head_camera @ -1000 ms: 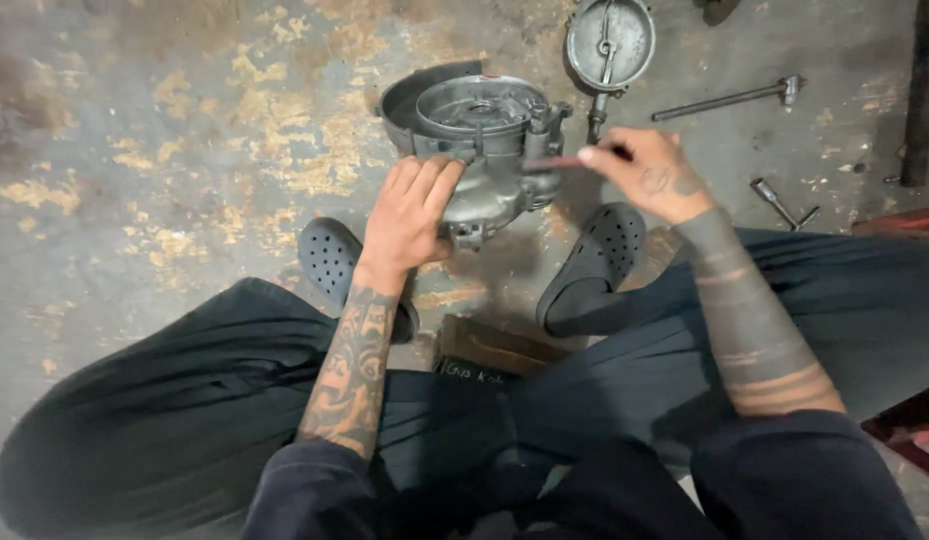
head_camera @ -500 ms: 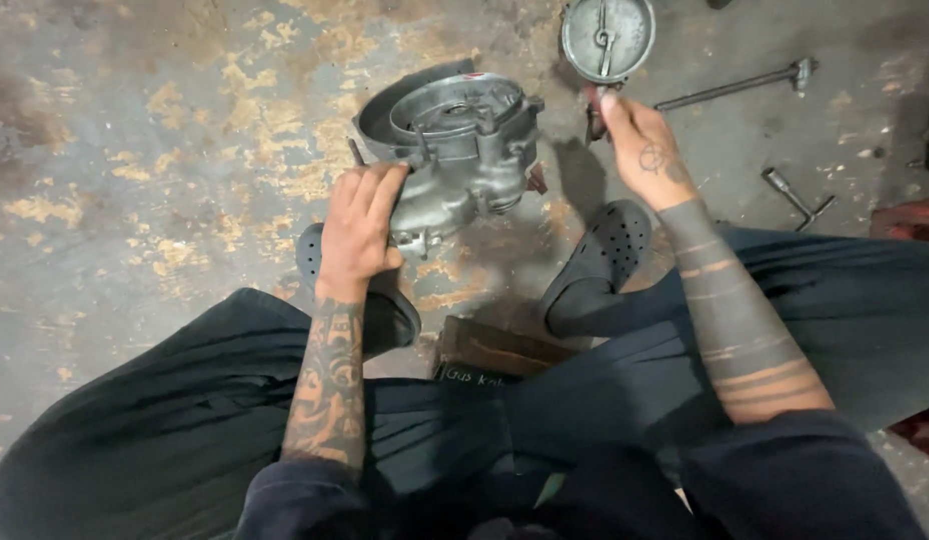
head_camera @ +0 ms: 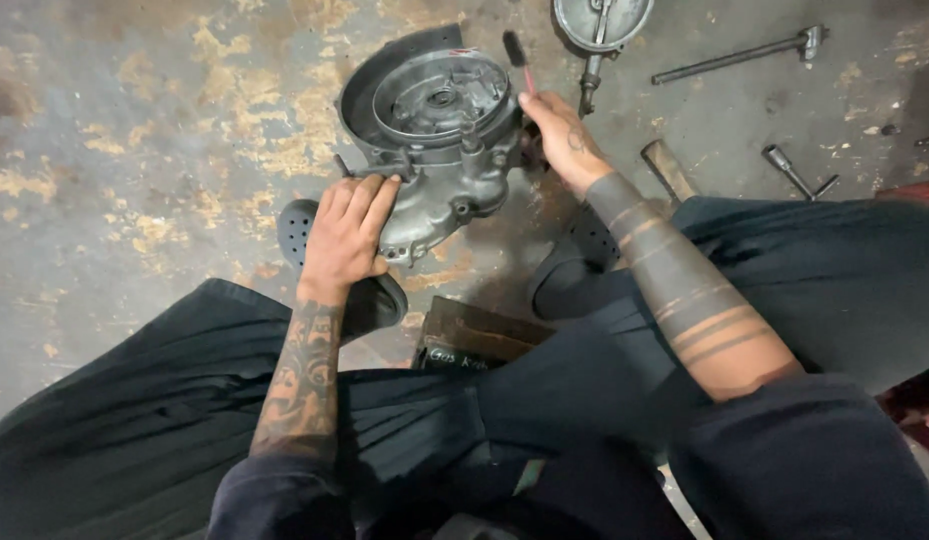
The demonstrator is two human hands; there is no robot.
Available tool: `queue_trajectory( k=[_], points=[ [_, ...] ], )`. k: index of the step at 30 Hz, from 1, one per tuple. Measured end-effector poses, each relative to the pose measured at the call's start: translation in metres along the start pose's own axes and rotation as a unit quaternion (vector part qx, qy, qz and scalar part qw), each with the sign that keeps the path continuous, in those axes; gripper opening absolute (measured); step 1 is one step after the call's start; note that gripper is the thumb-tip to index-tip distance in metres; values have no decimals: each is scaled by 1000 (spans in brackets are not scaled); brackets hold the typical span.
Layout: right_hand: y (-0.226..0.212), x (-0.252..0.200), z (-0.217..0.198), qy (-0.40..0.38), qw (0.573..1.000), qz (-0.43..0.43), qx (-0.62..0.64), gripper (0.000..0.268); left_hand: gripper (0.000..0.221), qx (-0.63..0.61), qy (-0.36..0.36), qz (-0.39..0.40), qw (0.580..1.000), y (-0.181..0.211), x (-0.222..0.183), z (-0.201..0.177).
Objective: Cleaning and scraping residues from the mating surface of a motorcycle engine crankcase.
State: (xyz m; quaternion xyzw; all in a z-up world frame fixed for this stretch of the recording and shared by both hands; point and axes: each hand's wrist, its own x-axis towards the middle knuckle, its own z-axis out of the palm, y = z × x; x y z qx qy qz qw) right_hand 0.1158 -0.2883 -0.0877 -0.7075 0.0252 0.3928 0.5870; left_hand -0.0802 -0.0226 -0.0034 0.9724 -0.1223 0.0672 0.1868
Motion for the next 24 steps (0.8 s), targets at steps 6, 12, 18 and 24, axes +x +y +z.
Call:
queue_trajectory(
  k=[6, 12, 18, 24],
  points=[
    [15, 7, 2, 13, 994, -7, -109, 24, 69, 141, -79, 33, 986, 4, -20, 7],
    [72, 31, -1, 13, 982, -54, -178, 12, 67, 212, -113, 93, 966, 3, -38, 35],
    [86, 36, -3, -16, 948, -56, -314, 19, 41, 311, -93, 102, 940, 1, -51, 57],
    [103, 38, -9, -52, 943, -75, -321, 22, 36, 300, -89, 120, 942, 1, -68, 87]
  ],
)
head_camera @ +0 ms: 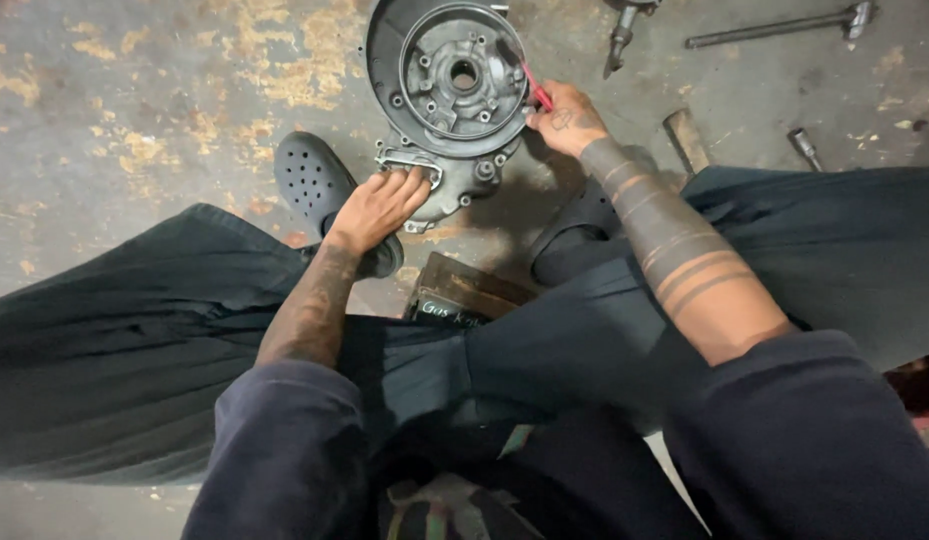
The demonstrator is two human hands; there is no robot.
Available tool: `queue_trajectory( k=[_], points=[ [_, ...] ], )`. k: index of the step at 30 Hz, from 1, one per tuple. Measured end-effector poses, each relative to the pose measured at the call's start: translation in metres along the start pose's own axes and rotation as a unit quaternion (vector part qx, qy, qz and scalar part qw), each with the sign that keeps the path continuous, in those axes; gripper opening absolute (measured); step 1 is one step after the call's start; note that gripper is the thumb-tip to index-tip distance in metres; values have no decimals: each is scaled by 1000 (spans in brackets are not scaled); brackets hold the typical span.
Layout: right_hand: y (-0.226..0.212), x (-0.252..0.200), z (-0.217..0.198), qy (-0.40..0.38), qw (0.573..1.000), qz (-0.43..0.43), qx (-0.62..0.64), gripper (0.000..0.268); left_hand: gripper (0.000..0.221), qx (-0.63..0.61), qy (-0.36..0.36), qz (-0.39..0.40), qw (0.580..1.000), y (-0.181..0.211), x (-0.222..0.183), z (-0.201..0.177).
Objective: Cleaning and scraping residues from the mating surface of a motorcycle engine crankcase.
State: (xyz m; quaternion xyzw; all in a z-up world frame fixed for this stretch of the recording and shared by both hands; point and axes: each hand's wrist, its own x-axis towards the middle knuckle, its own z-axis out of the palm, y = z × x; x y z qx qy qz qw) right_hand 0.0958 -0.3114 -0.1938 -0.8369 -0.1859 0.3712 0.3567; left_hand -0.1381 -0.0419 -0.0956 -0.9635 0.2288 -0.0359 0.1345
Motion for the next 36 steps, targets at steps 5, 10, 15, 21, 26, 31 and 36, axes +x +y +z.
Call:
queue_trajectory(
  k=[5, 10, 15, 21, 26, 31, 36],
  points=[
    [5, -3, 0, -3, 1000, 8, -25, 26, 34, 36, -8, -4, 999, 18, 5, 10],
    [-4, -5, -5, -21, 998, 51, -17, 26, 38, 31, -10, -19, 999, 28, 0, 25],
    [-18, -8, -5, -37, 997, 60, -7, 29, 37, 16, -11, -24, 1000, 26, -8, 35],
    [-33, -10, -9, -80, 991, 104, -30, 46, 40, 1, -21, -20, 1000, 28, -12, 46],
    [-6, 1, 4, -42, 998, 46, 6, 33, 37, -16, -21, -23, 999, 29, -13, 47],
    [-20, -4, -4, -64, 996, 57, -19, 35, 47, -36, -80, -34, 996, 36, -12, 42],
    [-11, -2, -3, -65, 997, 29, -12, 34, 47, -81, -118, -46, 989, 35, -5, 29]
  ],
)
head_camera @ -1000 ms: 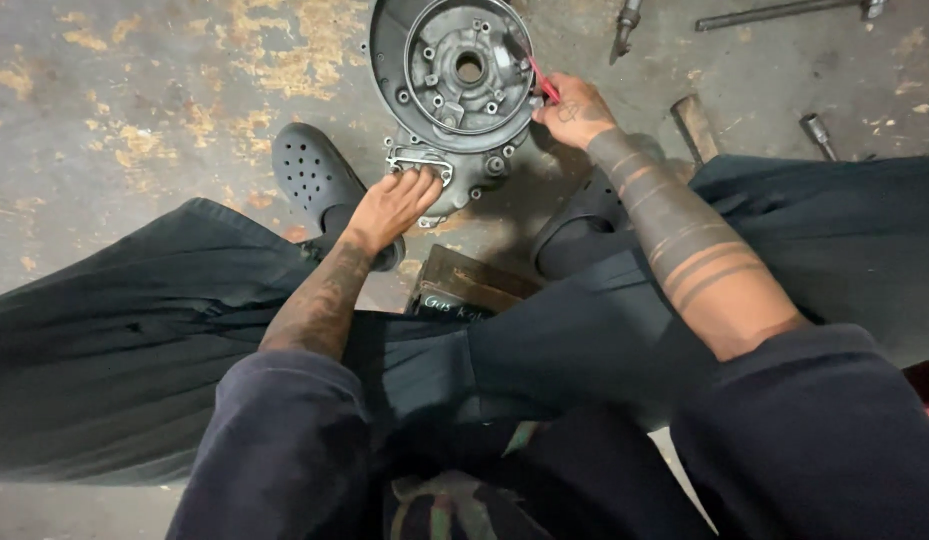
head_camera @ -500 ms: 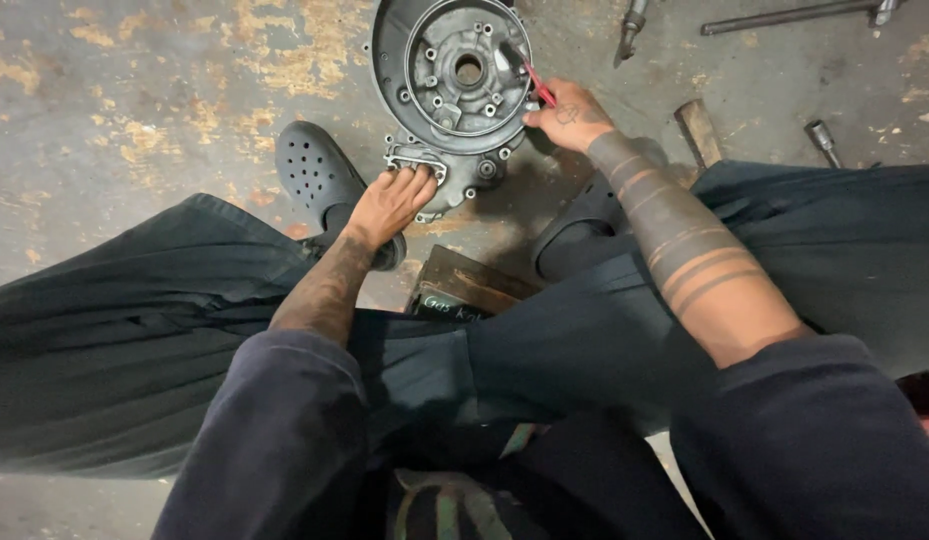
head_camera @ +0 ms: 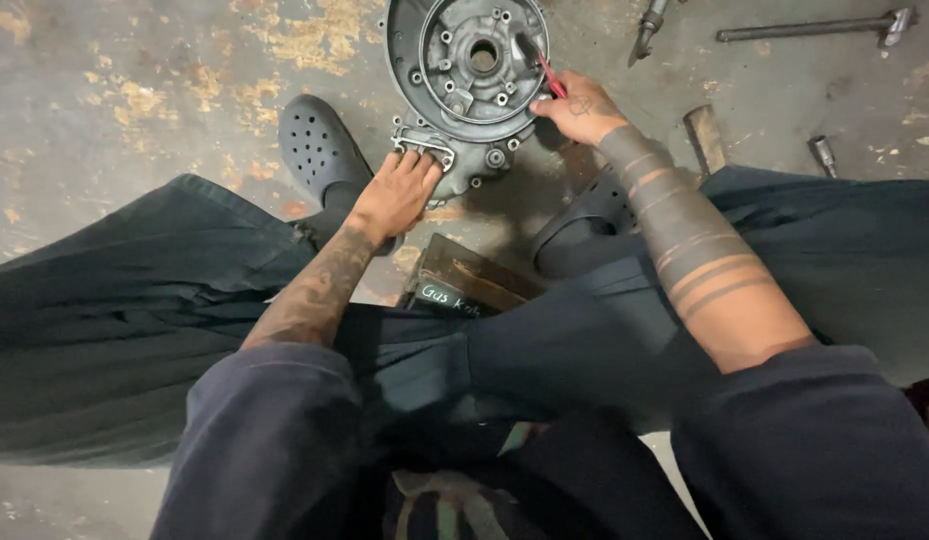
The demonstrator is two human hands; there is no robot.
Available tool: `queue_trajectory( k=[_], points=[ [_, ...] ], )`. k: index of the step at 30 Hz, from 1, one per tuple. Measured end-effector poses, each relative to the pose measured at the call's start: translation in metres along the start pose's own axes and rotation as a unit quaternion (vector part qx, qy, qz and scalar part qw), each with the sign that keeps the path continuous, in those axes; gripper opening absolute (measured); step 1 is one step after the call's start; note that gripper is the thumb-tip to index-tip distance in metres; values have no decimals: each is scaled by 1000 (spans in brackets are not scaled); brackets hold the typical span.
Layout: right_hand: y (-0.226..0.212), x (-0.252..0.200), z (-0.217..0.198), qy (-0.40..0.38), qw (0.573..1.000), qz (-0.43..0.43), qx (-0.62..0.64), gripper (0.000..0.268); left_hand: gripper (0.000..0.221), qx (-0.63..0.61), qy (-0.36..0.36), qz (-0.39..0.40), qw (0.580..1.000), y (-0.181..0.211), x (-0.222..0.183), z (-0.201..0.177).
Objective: Cleaning and scraping residues from the mating surface of a motorcycle engine crankcase.
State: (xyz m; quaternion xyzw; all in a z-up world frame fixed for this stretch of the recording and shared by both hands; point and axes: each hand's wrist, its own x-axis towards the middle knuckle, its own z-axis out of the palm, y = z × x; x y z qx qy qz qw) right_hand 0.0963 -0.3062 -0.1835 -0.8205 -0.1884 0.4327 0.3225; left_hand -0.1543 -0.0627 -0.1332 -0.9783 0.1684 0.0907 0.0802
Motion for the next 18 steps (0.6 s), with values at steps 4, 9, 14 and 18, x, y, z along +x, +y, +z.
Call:
queue_trajectory(
  k=[4, 9, 14, 18],
  points=[
    [1, 0, 0, -10, 1000, 8, -5, 36, 64, -174, -9, -61, 983, 7, 3, -5],
    [-15, -10, -10, -9, 1000, 27, 6, 39, 57, -426, -101, -197, 877, 3, 27, -16],
    [-19, -25, -21, 19, 999, 4, 26, 26, 48, -552, -173, -300, 758, -16, 34, -34],
    [-15, -33, -24, 28, 995, -4, 95, 17, 49, -632, -108, -309, 702, -51, 26, -58]
  ],
)
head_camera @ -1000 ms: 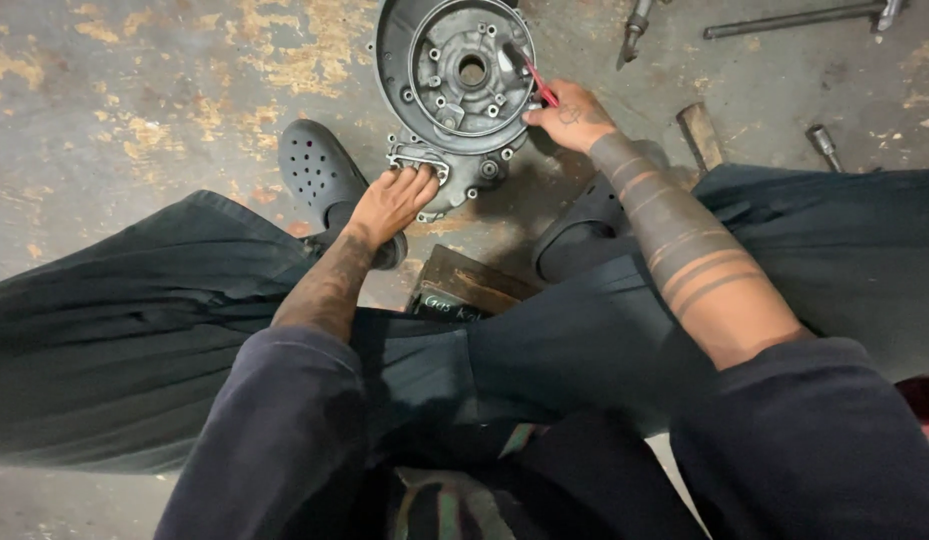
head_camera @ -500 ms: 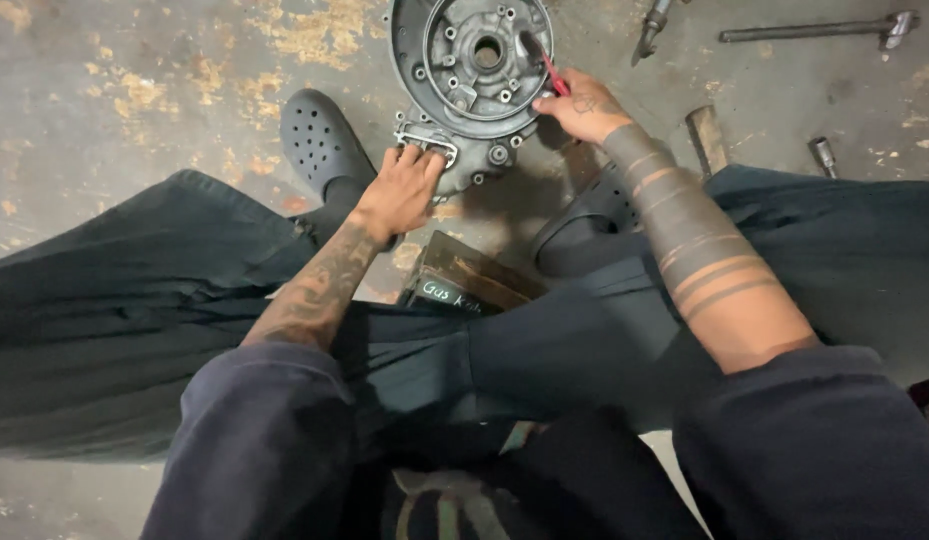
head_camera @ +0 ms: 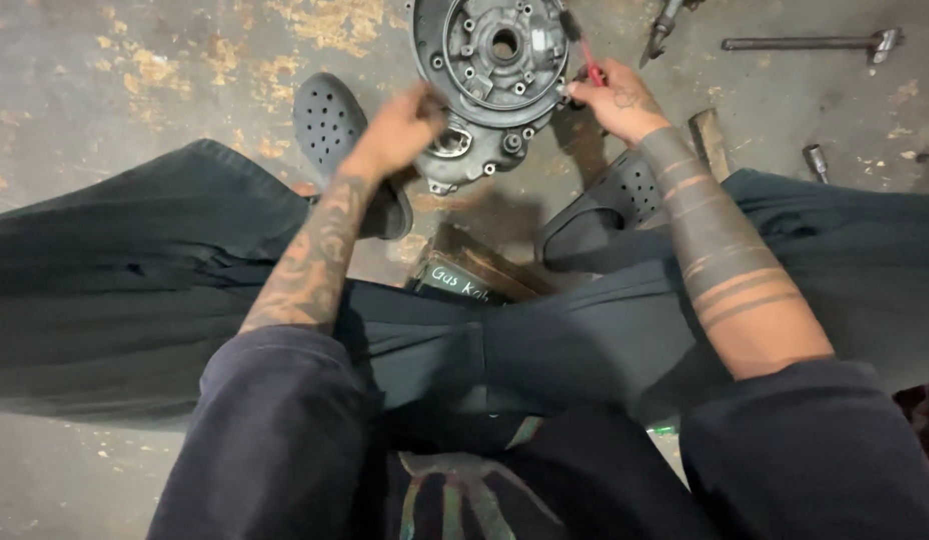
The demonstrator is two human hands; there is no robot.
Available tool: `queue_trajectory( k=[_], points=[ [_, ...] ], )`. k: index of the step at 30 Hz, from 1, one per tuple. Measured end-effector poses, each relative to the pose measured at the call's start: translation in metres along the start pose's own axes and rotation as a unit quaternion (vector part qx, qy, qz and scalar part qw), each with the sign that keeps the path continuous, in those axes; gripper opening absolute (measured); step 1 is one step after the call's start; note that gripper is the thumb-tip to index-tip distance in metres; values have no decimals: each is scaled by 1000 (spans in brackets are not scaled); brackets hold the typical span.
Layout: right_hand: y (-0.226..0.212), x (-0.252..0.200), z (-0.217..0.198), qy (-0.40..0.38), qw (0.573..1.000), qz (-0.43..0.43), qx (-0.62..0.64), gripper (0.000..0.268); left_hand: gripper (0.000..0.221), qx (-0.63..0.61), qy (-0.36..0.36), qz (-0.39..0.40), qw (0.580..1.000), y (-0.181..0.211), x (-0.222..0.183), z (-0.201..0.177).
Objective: Cleaning and scraping residues from the mating surface of a motorcycle engine crankcase.
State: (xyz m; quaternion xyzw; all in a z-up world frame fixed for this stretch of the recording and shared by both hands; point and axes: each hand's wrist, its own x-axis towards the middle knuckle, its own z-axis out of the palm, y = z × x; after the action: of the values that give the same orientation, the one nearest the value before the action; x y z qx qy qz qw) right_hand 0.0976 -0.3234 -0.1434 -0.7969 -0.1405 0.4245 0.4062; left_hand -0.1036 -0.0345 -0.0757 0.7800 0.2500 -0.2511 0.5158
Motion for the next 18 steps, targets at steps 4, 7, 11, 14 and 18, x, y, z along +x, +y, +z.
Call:
queue_trajectory(
  k=[4, 7, 11, 14, 18],
  points=[
    [-14, -15, 2, 61, 979, -152, -125, 20, 38, -30, 175, 168, 970, -27, 16, -39],
    [-71, -49, 16, 55, 973, -159, -159, 25, 26, -78, 241, 168, 953, -40, 18, -51],
    [-99, -72, 42, 8, 901, -286, -327, 34, 14, -101, 225, 40, 968, -38, 24, -42],
    [-99, -80, 56, 90, 830, -422, -355, 22, 22, 18, 227, 45, 973, -42, 35, -22],
    [-103, -70, 57, 34, 813, -398, -425, 21, 22, 54, 278, 127, 951, -59, 44, -11]
  ],
)
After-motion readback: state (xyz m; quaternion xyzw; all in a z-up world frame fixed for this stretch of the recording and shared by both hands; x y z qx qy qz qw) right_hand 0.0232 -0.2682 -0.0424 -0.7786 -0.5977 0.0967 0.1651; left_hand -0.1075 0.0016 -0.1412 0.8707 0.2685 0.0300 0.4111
